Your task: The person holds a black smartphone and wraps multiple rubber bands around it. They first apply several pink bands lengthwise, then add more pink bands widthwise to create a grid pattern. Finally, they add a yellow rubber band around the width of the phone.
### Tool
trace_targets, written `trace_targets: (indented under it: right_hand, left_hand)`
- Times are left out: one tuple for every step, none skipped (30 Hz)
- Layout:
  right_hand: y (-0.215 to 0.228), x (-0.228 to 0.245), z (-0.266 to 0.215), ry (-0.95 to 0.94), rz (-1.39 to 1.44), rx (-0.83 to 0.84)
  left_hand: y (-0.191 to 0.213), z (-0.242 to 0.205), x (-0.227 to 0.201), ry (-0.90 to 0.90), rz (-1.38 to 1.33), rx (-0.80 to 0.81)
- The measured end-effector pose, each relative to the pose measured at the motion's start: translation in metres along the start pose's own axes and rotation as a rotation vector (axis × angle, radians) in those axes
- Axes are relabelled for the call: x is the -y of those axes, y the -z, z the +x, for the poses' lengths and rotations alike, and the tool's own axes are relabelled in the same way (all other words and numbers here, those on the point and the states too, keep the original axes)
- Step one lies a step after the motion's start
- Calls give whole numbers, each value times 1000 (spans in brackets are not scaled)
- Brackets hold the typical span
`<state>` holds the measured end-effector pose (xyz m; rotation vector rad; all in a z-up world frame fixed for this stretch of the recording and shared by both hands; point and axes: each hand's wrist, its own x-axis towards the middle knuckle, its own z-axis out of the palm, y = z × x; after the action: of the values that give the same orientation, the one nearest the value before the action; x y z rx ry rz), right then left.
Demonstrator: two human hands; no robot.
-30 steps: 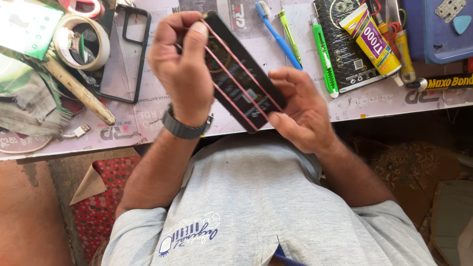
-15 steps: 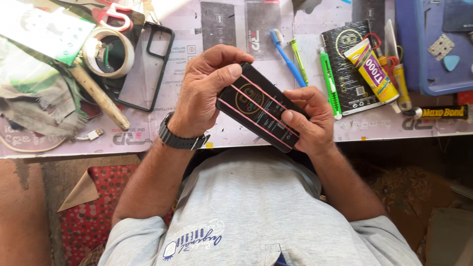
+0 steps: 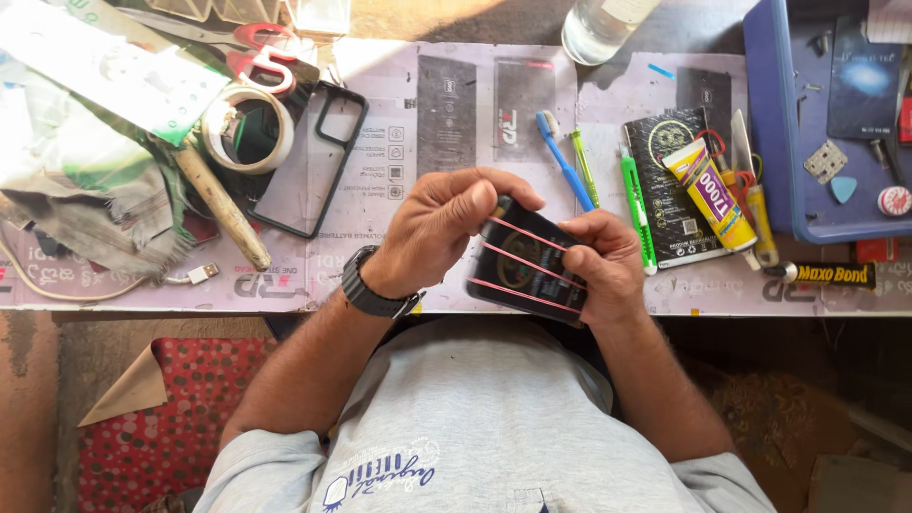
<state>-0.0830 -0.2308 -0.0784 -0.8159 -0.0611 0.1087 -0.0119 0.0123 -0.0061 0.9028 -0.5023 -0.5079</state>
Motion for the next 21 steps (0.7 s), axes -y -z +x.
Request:
trace_targets:
  right_hand:
    - [4, 1, -1, -11, 14, -13]
    - [8, 2, -1, -17, 8, -16]
    - [11, 4, -1, -18, 1, -19]
    - [13, 6, -1, -19, -5, -22]
    - [15, 8, -1, -13, -30, -26]
    - [16, 10, -2, -7, -55, -31]
    - [16, 11, -4, -6, -78, -36]
    - [16, 13, -6, -17, -96, -42]
    - [15, 15, -6, -25, -113, -45]
    - [14, 17, -6, -33, -129, -49]
    - [13, 19, -7, -37, -146, -43]
    - [12, 22, -6, -41, -163, -38]
    - [12, 24, -7, -49, -180, -34]
    - [12, 26, -9, -62, -179, -30]
    - [12, 27, -9, -71, -180, -27]
    - [11, 29, -10, -80, -181, -23]
    - [11, 30, -10, -83, -172, -12]
    - [11, 30, -10, -86, -163, -1]
    - [11, 30, -10, -88, -154, 12]
    - [11, 30, -9, -95, -139, 12]
    - [11, 29, -8, -101, -124, 13]
  left_hand:
    - [-2, -2, -4, -16, 74, 7]
    - [-1, -3, -10, -55, 186, 51]
    - [0, -3, -18, -94, 300, 100]
    - [1, -3, -26, -133, 415, 149]
    - [2, -4, -34, -169, 567, 161]
    - [2, -5, -43, -204, 718, 173]
    - [2, -7, -49, -236, 868, 181]
    - [1, -8, -53, -261, 912, 197]
    - [1, -8, -58, -288, 959, 215]
    - [1, -8, -62, -314, 1007, 234]
    - [1, -7, -64, -338, 1019, 251]
    - [1, -6, -65, -361, 1030, 269]
    - [1, -7, -65, -382, 1039, 286]
    - [2, -7, -64, -371, 1032, 291]
    - [3, -7, -62, -363, 1024, 300]
    - [4, -7, -60, -356, 1017, 309]
    - [6, -6, -59, -363, 1005, 314]
    - [7, -6, -57, -370, 994, 319]
    - [8, -6, -55, -377, 983, 325]
    - [9, -6, -54, -374, 961, 322]
    - [10, -5, -52, -371, 939, 320]
